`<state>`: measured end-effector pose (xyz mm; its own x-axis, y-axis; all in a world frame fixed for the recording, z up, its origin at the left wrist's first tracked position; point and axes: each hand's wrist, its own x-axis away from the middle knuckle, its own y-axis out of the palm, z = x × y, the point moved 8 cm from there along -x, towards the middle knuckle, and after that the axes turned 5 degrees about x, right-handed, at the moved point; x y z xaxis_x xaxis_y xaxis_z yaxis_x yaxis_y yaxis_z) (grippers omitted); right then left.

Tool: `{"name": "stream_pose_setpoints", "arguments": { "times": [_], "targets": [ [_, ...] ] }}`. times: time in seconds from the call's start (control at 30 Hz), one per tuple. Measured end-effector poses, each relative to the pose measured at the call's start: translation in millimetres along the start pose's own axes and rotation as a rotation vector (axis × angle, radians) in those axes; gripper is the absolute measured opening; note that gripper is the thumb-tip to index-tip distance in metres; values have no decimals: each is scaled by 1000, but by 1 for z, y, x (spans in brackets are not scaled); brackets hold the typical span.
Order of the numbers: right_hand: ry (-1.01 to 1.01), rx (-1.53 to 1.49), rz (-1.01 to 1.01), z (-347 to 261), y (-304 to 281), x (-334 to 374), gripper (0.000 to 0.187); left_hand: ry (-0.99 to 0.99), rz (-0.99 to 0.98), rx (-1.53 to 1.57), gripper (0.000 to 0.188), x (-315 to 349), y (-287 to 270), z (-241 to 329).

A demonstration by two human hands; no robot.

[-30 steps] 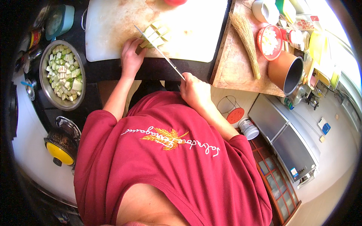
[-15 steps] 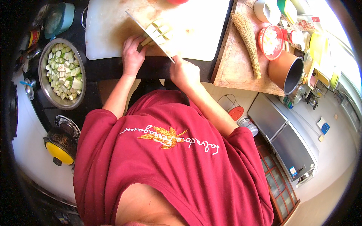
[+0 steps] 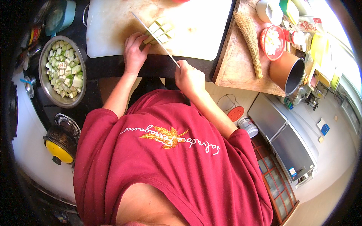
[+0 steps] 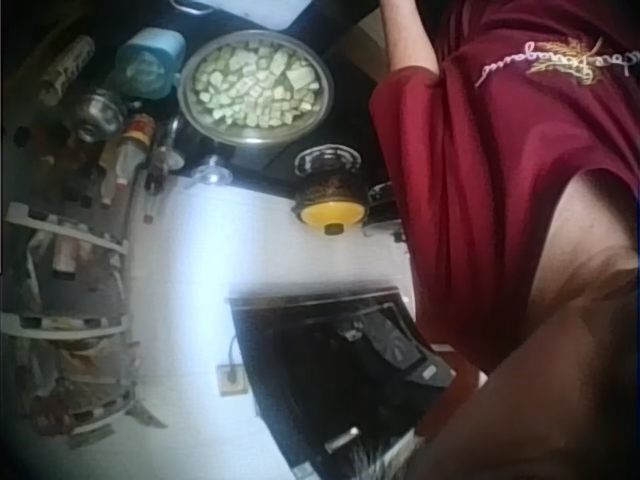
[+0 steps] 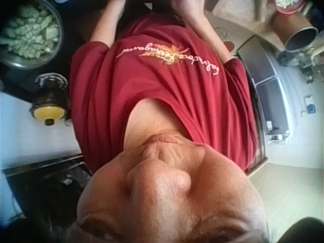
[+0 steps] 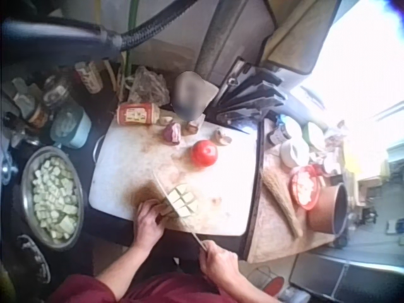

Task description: The person cuts vegetables into small cubes on a white cutting board using a large knife and places the pieces into a bowl filled with water.

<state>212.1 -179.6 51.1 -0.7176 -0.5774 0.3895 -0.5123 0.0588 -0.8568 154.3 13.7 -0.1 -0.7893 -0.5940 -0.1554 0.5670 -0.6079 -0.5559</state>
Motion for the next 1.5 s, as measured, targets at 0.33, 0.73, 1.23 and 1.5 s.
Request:
{"name": "stream_pose_setpoints", "arguments": {
  "times": [0.33,0.73,1.23,1.5],
  "targets": [
    [83,30,-121,12,-1,24,13,14,40,-6,29,0,-1,0],
    [36,1,-53,-6,0,-16,14,41,13,-35,28,-1,-1,1],
    [33,81,-185,-21,11,1,11,14,-40,-7,30,1,-3,1],
    [12,59,-119,-27,14,-20,13,54,20,-41,24,0,1,3]
  ]
}}
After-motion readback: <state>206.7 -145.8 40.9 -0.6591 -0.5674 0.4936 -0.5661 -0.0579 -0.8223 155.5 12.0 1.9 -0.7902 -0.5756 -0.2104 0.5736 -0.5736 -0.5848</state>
